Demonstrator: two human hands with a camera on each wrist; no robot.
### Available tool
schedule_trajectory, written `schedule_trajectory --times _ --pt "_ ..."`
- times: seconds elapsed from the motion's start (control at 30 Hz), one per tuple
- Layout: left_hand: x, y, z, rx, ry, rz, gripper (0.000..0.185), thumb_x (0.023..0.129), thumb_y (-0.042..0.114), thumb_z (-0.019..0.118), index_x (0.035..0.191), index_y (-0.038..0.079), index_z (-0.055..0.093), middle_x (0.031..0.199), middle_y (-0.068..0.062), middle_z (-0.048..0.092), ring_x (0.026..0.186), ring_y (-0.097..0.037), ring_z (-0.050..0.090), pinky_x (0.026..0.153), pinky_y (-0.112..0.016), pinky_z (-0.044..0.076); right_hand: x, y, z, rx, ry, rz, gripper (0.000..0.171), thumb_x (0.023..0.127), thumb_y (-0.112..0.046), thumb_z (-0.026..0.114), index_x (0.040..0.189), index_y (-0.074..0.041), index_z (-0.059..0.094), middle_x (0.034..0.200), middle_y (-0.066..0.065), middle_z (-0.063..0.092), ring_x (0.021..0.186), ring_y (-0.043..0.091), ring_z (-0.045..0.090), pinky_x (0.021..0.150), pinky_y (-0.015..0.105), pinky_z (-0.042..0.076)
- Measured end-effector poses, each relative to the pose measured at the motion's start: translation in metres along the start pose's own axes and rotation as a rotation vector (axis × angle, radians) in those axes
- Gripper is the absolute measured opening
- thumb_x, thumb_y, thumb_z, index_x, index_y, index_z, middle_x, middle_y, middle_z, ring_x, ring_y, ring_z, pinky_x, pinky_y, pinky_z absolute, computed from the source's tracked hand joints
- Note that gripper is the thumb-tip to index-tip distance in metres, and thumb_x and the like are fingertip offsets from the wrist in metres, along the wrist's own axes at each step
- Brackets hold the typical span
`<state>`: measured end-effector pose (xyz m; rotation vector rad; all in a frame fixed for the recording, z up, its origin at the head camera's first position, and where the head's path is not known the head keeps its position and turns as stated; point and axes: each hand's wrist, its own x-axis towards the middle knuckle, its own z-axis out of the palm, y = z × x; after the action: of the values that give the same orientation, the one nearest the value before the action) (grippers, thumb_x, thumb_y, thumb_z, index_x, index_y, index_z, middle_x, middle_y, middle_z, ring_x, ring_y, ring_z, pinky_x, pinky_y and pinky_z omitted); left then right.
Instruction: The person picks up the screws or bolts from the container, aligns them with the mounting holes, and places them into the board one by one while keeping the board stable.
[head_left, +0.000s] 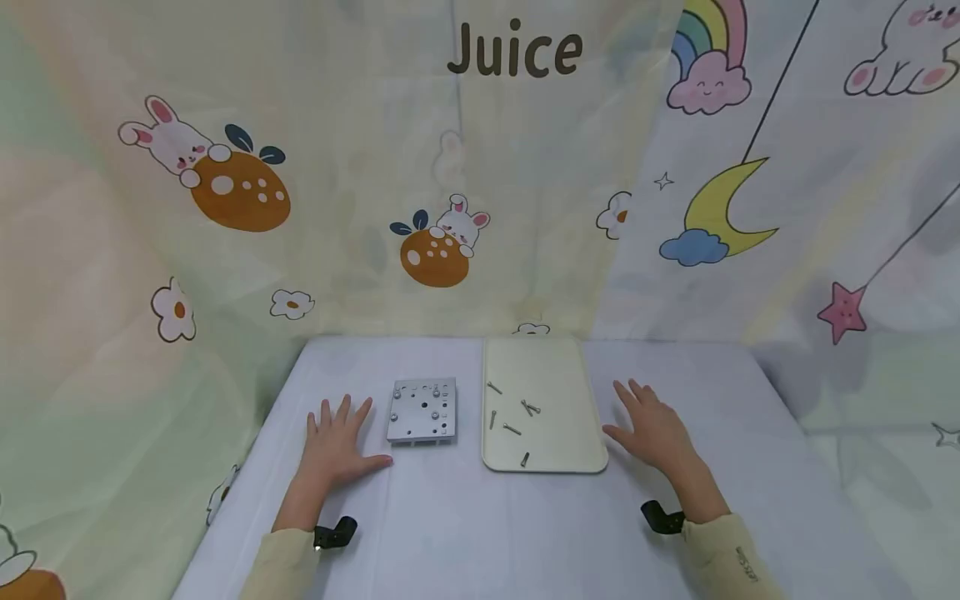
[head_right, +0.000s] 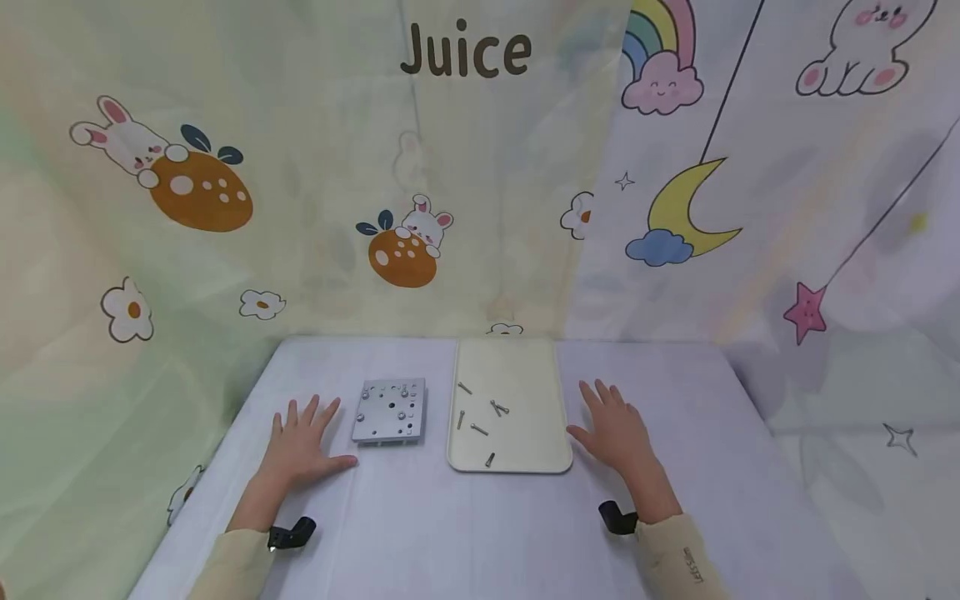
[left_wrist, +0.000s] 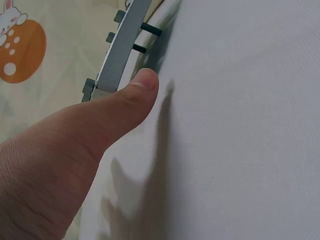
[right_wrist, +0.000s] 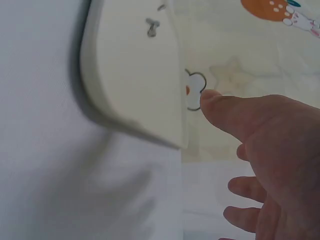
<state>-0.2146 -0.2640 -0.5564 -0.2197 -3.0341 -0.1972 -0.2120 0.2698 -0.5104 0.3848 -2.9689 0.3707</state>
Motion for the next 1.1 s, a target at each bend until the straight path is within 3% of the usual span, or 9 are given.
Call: schedule_trajectory --times 0.1,0.33,0.6,0.87,1.1 --pt "0.01 0.001 -0.006 -0.015 -0.018 -0.004 0.119 0.059 0.084 0.066 0.15 0.012 0.038 0.151 -0.031 0.027 0.134 -0.062 0.012 0.103 -0.076 0.007 0.012 -0.008 -0.004 0.031 -0.016 -0.009 0.076 0.087 -0.036 0.071 0.145 0.003 0.04 0.146 0.031 0.035 0.13 0.053 0.034 0.093 0.065 0.041" --pt "0.009 0.002 -0.007 -0.101 -0.049 -0.038 0.114 0.064 0.08 0.066 0.149 0.01 0.039 0.152 -0.03 0.025 0.135 -0.062 0.01 0.103 -0.076 0.003 0.03 -0.036 -0.009 0.137 0.006 -0.052 0.062 0.086 -0.029 0.074 0.136 0.001 0.052 0.142 0.027 0.043 0.126 0.045 0.044 0.095 0.06 0.042" --pt "0.017 0.011 0.005 -0.228 -0.05 -0.009 0.115 0.064 0.077 0.069 0.15 0.009 0.036 0.153 -0.027 0.026 0.137 -0.058 0.009 0.105 -0.073 0.003 0.037 -0.06 -0.004 0.229 -0.106 -0.082 0.05 0.089 -0.028 0.071 0.133 -0.007 0.058 0.131 0.017 0.055 0.119 0.037 0.053 0.092 0.053 0.047" --pt "0.03 0.023 0.023 -0.387 -0.068 -0.009 0.123 0.062 0.072 0.075 0.153 0.004 0.026 0.155 -0.022 0.025 0.141 -0.05 0.006 0.11 -0.067 0.001 0.042 -0.085 0.011 0.333 -0.175 -0.103 0.041 0.089 -0.022 0.072 0.125 -0.005 0.064 0.117 0.013 0.064 0.105 0.03 0.061 0.081 0.044 0.052" --pt "0.037 0.03 0.022 -0.533 -0.059 -0.048 0.128 0.06 0.068 0.081 0.154 0.006 0.02 0.156 -0.021 0.024 0.143 -0.046 0.004 0.114 -0.057 -0.001 0.055 -0.105 0.031 0.35 -0.166 -0.119 0.038 0.085 -0.021 0.076 0.119 -0.006 0.068 0.106 0.009 0.067 0.094 0.025 0.063 0.074 0.039 0.052"
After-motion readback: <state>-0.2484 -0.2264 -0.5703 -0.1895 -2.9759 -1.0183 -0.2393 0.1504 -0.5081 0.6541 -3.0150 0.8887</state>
